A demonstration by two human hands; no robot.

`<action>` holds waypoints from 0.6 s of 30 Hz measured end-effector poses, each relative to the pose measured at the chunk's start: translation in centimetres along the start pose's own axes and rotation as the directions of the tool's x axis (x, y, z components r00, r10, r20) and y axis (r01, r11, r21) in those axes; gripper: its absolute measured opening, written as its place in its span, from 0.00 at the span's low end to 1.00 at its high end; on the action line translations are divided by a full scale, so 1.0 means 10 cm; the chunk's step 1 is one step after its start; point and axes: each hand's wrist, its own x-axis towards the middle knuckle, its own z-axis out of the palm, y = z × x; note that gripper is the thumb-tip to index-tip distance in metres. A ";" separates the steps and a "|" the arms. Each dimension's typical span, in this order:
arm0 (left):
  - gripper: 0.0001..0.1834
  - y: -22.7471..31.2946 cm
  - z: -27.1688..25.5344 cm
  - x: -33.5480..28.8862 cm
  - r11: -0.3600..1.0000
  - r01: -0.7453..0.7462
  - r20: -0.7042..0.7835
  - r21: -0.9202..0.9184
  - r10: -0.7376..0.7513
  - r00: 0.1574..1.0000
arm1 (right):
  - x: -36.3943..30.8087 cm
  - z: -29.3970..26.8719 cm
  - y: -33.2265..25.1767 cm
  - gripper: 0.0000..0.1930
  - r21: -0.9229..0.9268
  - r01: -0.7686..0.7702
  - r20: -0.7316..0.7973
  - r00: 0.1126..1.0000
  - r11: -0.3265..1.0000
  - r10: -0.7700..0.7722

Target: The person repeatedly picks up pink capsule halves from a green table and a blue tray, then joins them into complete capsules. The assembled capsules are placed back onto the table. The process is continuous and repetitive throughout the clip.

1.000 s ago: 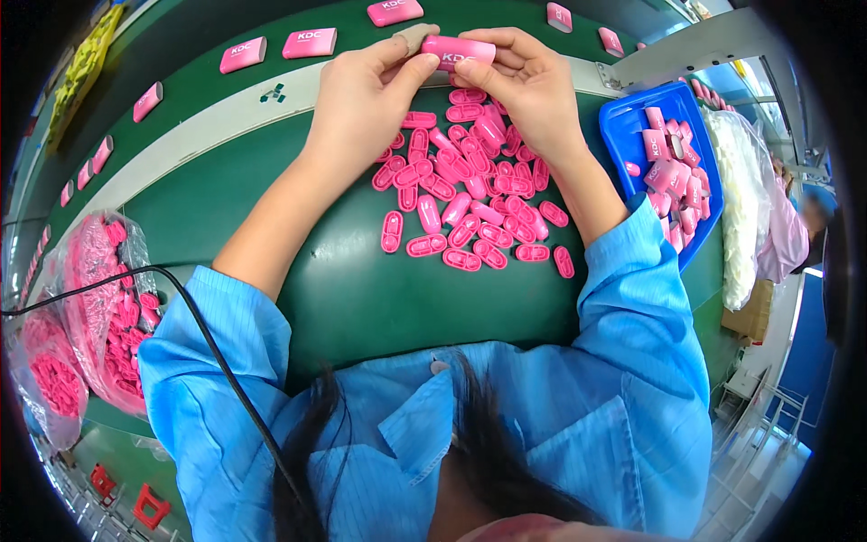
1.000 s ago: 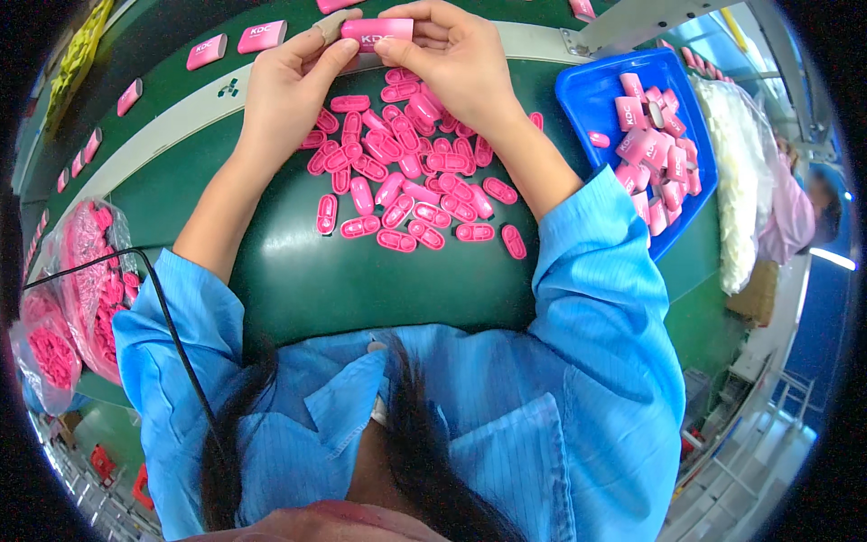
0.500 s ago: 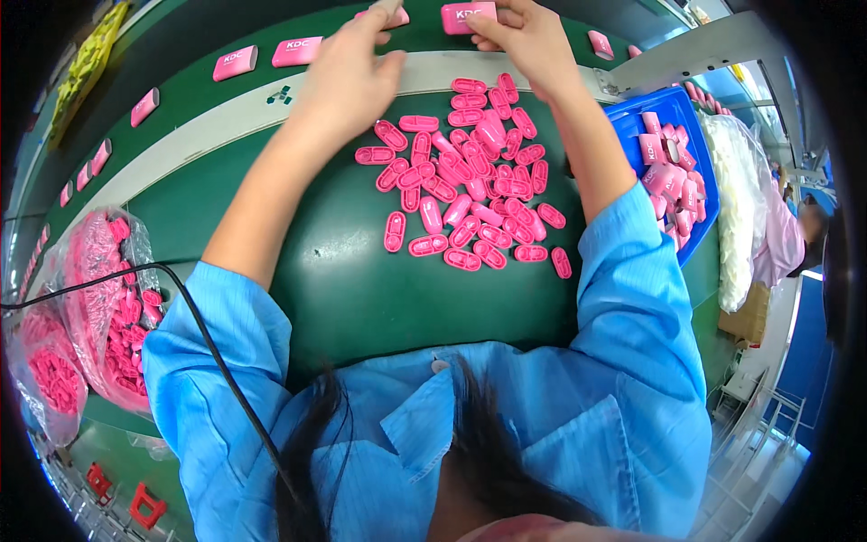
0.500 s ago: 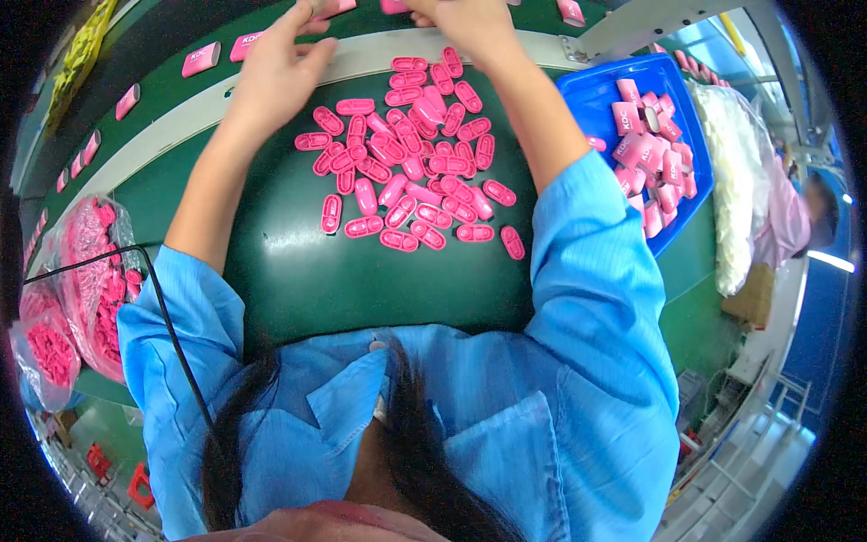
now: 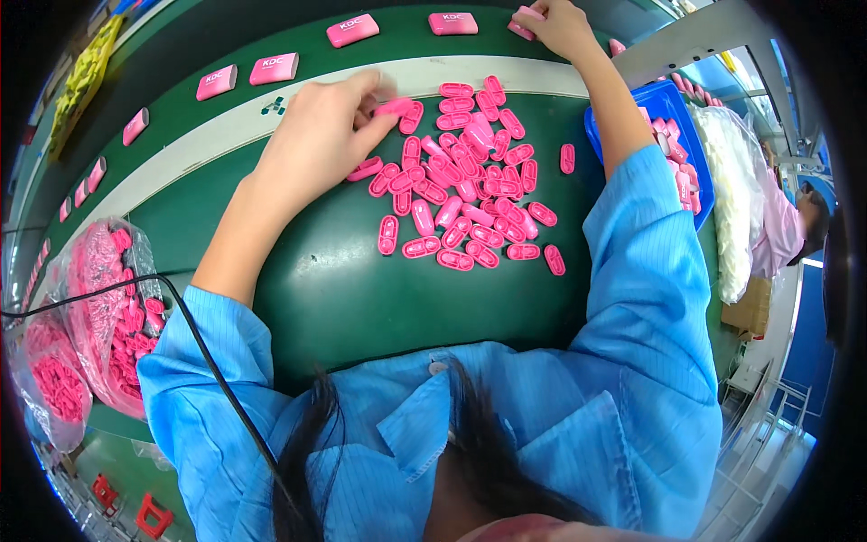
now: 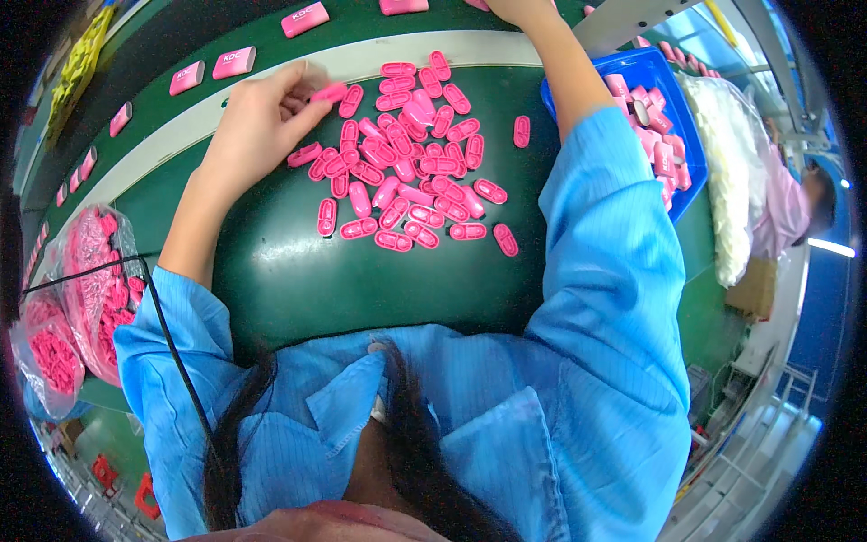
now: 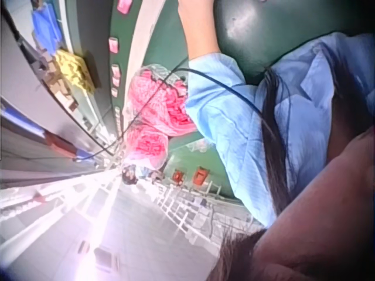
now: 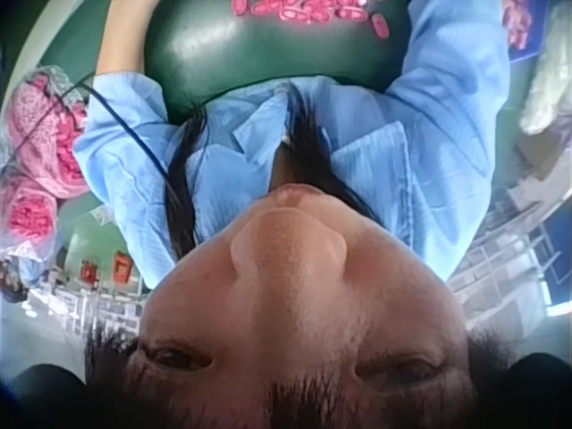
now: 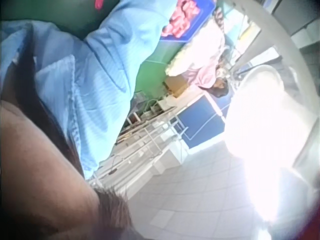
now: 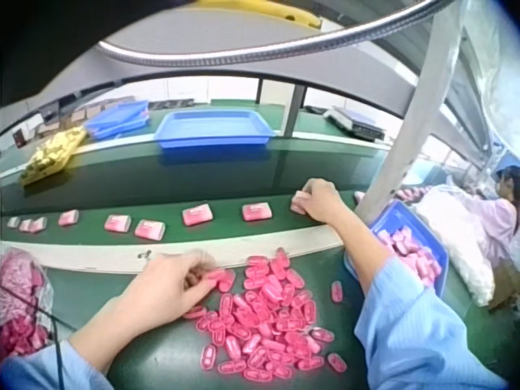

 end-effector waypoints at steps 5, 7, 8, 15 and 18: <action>0.11 -0.06 0.13 0.30 0.857 0.129 0.050 -0.499 -0.120 0.992 | -0.58 0.01 -0.43 0.08 0.819 -0.021 0.137 0.977 0.573 -0.161; 0.14 -0.05 0.18 0.36 0.689 0.202 0.108 -0.696 -0.177 0.978 | -0.81 0.14 -0.54 0.11 0.900 -0.113 0.226 0.947 0.422 -0.229; 0.14 -0.07 0.20 0.38 0.615 0.215 0.118 -0.758 -0.194 0.974 | -0.87 0.21 -0.54 0.16 0.900 -0.142 0.258 0.935 0.412 -0.242; 0.18 -0.08 0.31 0.34 0.596 0.161 -0.051 -0.787 -0.323 0.945 | -1.04 0.37 -0.57 0.14 0.958 -0.216 0.256 0.941 0.187 -0.222; 0.18 -0.07 0.34 0.35 0.497 0.123 -0.071 -0.859 -0.355 0.932 | -1.03 0.38 -0.53 0.14 0.935 -0.142 0.212 0.958 0.325 -0.191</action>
